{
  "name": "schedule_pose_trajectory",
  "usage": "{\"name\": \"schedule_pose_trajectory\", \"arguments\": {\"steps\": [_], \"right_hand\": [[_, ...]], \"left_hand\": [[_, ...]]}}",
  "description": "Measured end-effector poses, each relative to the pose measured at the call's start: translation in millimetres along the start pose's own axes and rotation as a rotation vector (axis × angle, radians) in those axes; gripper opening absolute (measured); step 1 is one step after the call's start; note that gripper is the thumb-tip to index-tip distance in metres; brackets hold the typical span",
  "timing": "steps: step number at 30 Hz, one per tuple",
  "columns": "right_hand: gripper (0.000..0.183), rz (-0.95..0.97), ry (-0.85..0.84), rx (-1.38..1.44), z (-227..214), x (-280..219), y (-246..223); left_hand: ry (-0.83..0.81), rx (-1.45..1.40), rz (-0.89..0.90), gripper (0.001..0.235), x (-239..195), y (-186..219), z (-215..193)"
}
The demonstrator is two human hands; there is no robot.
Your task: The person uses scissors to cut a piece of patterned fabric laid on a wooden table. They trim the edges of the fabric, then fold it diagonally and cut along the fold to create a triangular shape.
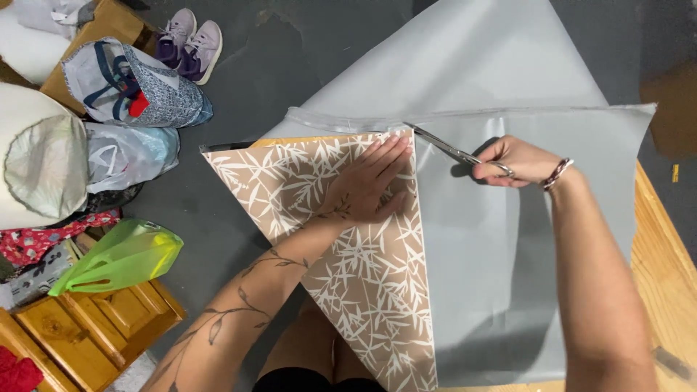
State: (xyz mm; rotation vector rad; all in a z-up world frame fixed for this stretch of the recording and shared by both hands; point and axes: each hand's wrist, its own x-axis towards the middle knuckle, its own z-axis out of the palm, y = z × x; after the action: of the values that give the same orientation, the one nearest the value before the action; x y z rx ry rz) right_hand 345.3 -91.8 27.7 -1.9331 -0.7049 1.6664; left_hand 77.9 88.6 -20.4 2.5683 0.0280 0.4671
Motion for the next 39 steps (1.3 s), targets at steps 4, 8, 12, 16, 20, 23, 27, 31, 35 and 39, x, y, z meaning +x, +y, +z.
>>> {"name": "schedule_pose_trajectory", "arguments": {"steps": [4, 8, 12, 16, 20, 23, 27, 31, 35, 39], "right_hand": [[0.031, 0.048, -0.074, -0.089, -37, 21, -1], [0.029, 0.058, -0.178, -0.19, -60, 31, -19], [0.028, 0.085, -0.303, -0.138, -78, 50, -1], [0.033, 0.044, -0.378, -0.064, -83, 55, 14], [0.033, 0.011, -0.386, -0.127, -94, 68, 24], [0.041, 0.021, -0.339, -0.263, -86, 49, -27], [0.064, 0.03, -0.285, -0.456, -84, 47, -52], [0.067, -0.027, -0.345, -0.476, -91, 57, -41], [0.054, -0.008, -0.386, -0.492, -93, 58, -41], [0.066, -0.078, -0.414, -0.539, -99, 65, -30]], "left_hand": [[0.008, 0.004, 0.019, 0.072, 3, 3, -7], [0.038, -0.047, 0.041, 0.072, 4, 2, -6], [0.097, -0.065, 0.037, 0.068, 7, 1, -4], [0.01, -0.046, 0.026, 0.069, 8, 2, -12], [-0.033, -0.071, 0.025, 0.068, 13, 4, -18], [-0.121, -0.051, 0.012, 0.073, 11, 4, -17], [-0.129, -0.061, 0.011, 0.075, 8, 3, -19], [-0.137, -0.082, -0.009, 0.075, 8, 5, -22], [-0.175, -0.11, -0.019, 0.078, 11, 1, -22], [-0.142, -0.156, -0.002, 0.08, 10, 2, -23]]}}
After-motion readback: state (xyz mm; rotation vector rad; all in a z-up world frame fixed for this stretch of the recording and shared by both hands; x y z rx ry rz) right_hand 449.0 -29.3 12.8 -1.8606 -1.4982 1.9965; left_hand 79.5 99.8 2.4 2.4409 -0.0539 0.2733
